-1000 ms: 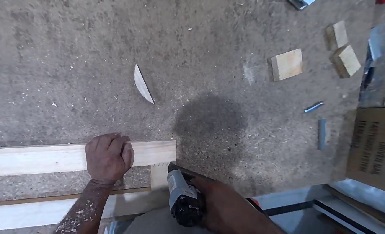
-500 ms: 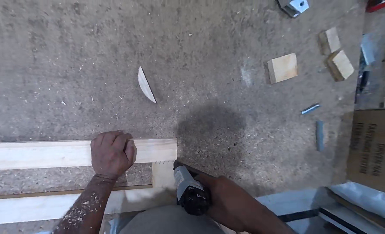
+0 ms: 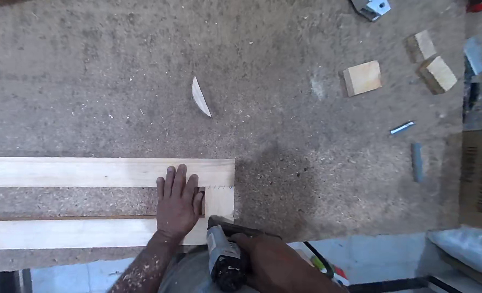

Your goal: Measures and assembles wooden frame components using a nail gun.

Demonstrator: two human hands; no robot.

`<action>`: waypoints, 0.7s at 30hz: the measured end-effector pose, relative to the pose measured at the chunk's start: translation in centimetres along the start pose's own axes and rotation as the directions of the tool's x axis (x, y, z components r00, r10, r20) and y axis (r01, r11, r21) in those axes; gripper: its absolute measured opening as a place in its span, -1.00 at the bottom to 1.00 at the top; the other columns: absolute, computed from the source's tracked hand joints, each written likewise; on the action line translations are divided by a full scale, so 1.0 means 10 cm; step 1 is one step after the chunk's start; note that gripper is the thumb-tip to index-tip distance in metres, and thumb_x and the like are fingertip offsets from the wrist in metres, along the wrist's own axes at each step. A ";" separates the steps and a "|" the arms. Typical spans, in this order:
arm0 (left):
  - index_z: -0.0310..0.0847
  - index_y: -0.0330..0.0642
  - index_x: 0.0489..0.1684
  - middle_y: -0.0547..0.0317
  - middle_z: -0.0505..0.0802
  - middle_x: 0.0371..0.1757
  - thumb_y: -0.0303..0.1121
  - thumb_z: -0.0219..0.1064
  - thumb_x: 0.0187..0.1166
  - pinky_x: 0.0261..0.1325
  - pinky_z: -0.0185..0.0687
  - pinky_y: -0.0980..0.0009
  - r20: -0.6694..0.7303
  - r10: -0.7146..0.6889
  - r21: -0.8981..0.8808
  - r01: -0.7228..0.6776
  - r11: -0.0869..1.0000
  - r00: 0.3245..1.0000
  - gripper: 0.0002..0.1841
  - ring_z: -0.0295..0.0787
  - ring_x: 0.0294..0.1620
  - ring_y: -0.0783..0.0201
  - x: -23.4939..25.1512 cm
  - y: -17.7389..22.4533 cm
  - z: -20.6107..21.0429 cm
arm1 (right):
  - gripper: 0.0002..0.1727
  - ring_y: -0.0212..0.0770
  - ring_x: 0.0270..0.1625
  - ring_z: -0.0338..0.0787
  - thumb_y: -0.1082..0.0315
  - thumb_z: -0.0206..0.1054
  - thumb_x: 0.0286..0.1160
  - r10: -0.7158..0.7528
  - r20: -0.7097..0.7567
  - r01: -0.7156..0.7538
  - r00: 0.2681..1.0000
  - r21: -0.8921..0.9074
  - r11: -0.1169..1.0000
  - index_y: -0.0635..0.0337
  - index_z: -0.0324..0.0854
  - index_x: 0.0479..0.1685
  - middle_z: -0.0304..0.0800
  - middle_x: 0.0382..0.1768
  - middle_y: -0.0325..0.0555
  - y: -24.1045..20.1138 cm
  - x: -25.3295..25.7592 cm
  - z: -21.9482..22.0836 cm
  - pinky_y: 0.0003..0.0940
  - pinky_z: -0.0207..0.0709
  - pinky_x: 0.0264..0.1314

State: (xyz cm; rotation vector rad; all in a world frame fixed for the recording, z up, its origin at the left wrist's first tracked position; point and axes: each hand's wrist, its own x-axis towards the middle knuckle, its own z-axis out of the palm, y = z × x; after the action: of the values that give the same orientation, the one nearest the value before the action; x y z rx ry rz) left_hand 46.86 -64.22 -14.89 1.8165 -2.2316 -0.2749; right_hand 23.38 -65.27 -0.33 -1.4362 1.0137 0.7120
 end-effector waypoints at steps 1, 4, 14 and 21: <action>0.63 0.09 0.47 -0.04 0.47 0.75 0.05 0.02 0.75 0.77 -0.01 -0.35 -0.024 0.008 0.014 -0.007 1.000 1.000 -0.51 0.16 0.85 -0.17 -0.01 -0.01 0.05 | -0.26 0.27 0.03 0.84 -0.12 0.48 0.38 0.004 -0.006 -0.004 1.000 -0.012 1.000 -0.07 0.41 0.57 0.81 -0.07 0.15 -0.03 0.03 -0.01 0.35 0.65 -0.01; 0.64 0.09 0.45 -0.03 0.46 0.76 -0.02 0.11 0.69 0.79 -0.06 -0.33 -0.020 -0.002 0.027 0.003 1.000 1.000 -0.55 0.13 0.86 -0.17 0.00 0.00 0.07 | -0.29 0.29 0.01 0.83 -0.10 0.44 0.40 0.033 0.006 -0.033 0.999 -0.046 0.998 -0.04 0.42 0.53 0.80 -0.10 0.16 -0.11 0.04 -0.02 0.36 0.64 -0.06; 0.66 0.08 0.43 -0.04 0.49 0.73 -0.09 0.13 0.64 0.79 -0.07 -0.32 -0.016 -0.011 0.009 0.011 1.000 1.000 -0.56 0.16 0.85 -0.15 0.02 0.00 0.07 | -0.29 0.26 0.04 0.83 -0.14 0.45 0.36 0.134 -0.010 -0.134 0.991 0.005 0.991 0.05 0.44 0.44 0.79 -0.06 0.16 -0.11 -0.03 0.03 0.31 0.66 -0.03; 0.64 0.07 0.44 -0.03 0.48 0.74 -0.08 0.13 0.63 0.80 -0.07 -0.30 -0.029 -0.002 0.020 0.003 1.000 1.000 -0.55 0.15 0.85 -0.16 0.02 0.01 0.06 | -0.31 0.25 0.03 0.83 -0.14 0.45 0.36 0.139 -0.024 -0.139 0.990 -0.001 0.990 0.05 0.46 0.41 0.79 -0.08 0.15 -0.01 -0.09 0.03 0.31 0.65 -0.04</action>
State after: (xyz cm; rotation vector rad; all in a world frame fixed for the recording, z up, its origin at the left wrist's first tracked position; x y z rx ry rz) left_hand 46.57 -64.38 -15.45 1.8221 -2.2204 -0.2258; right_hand 23.14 -64.81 0.44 -1.3891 1.1404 0.7983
